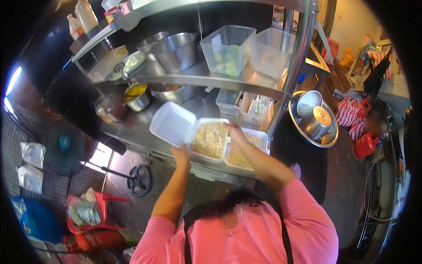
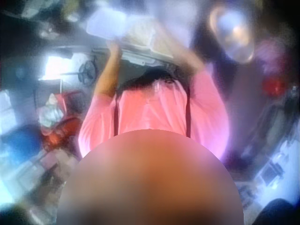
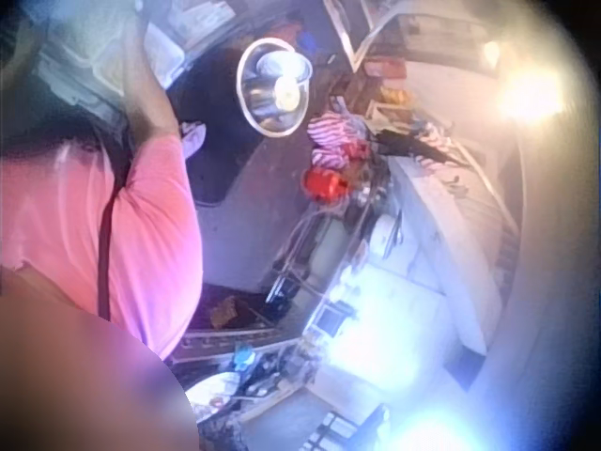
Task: The person scoops cooked rice from a large pan into a divided container, then adds a fried egg, cucumber slices, and pieces of fried chicken using tongs. The person arranges the items in the container compartments and closes the lid.
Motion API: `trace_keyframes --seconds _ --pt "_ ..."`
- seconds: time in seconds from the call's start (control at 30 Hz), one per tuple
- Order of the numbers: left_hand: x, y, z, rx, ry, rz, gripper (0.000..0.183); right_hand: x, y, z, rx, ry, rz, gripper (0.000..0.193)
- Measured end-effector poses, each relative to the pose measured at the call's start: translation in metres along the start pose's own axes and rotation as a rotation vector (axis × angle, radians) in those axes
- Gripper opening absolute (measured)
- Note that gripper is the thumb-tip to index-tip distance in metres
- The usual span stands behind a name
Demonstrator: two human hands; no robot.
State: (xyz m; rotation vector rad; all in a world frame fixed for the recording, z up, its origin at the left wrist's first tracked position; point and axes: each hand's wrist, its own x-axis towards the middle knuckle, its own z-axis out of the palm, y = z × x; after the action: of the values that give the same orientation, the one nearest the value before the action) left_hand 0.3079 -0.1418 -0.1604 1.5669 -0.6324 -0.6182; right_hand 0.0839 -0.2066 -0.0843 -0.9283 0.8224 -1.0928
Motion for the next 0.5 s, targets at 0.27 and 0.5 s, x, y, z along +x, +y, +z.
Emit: trace_keyframes --seconds 0.27,0.5 --pt "0.030 -0.007 -0.027 -0.394 -0.282 0.033 0.037 -0.019 0.008 -0.029 -0.732 0.269 -0.431 0.049" --pt "-0.015 0.015 -0.043 0.047 -0.013 0.058 0.040 -0.161 0.049 -0.172 -1.524 0.925 -0.483 0.052"
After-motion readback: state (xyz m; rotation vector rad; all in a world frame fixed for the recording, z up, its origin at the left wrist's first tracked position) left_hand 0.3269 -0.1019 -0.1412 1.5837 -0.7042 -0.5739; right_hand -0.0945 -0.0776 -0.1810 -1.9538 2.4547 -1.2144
